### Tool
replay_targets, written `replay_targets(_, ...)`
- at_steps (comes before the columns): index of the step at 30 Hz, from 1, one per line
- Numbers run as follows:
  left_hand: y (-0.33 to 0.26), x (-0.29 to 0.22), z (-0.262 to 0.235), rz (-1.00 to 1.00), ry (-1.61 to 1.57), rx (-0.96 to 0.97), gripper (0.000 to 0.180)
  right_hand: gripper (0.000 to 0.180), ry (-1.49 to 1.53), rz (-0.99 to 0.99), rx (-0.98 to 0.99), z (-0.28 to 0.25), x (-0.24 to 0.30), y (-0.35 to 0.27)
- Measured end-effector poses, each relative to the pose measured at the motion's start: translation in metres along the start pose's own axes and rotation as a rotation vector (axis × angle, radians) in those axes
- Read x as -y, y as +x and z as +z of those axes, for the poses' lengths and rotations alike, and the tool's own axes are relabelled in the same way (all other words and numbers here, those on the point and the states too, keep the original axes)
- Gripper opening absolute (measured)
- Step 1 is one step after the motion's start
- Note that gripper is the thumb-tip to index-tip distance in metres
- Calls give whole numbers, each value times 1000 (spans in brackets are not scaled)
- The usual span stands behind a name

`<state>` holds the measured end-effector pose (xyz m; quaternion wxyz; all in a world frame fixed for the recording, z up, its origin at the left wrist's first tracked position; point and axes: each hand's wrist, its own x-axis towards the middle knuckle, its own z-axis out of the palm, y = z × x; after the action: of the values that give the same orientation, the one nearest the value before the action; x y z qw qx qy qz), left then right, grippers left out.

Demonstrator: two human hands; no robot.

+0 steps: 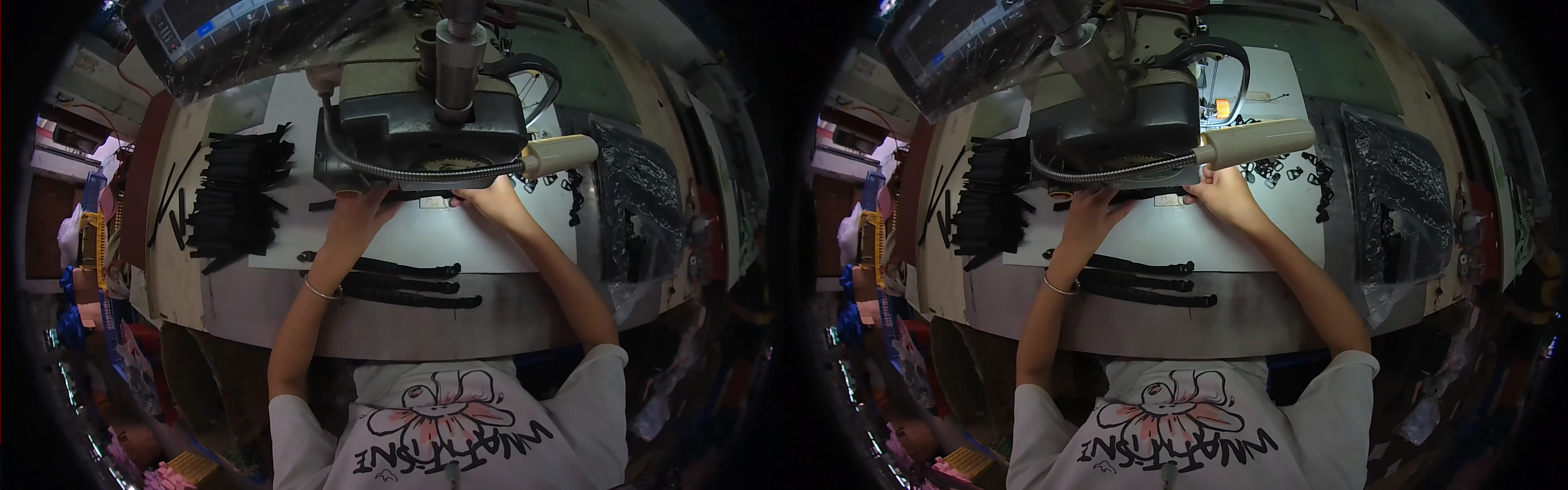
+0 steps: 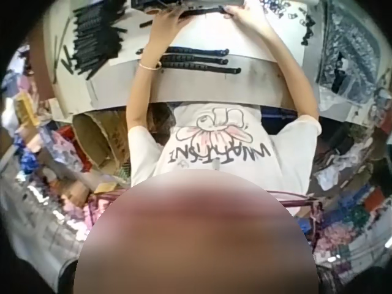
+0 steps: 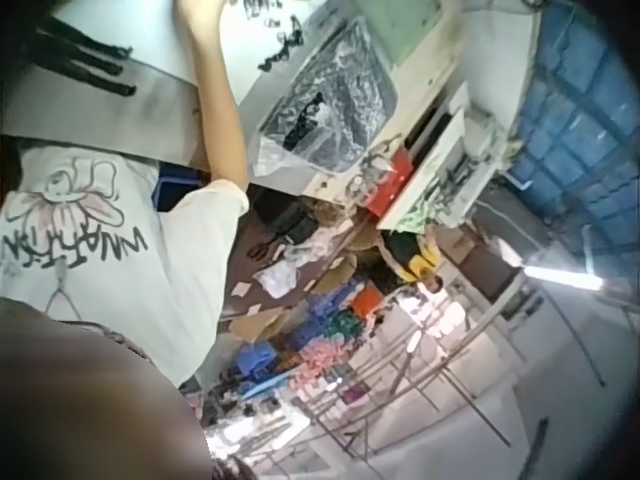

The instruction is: Assembling small leather straps by attaching buckles using a specialized machine.

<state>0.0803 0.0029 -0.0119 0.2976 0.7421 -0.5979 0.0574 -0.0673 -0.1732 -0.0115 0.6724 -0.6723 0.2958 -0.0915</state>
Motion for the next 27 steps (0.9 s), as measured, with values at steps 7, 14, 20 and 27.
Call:
replay_targets(7, 6, -4, 26, 212, 114, 51, 23, 16, -224, 4, -128, 8, -10, 5)
replay_targets(14, 3, 4, 33, 438, 248, -6, 30, 23, -634, -197, -129, -1, 2, -4)
replay_targets(20, 5, -3, 30, 377, 210, 15, 31, 21, -432, 51, -26, -6, -3, 9)
replay_targets(27, 2, -3, 33, 356, 225, 39, 39, 18, -434, 68, -17, -4, -3, 12)
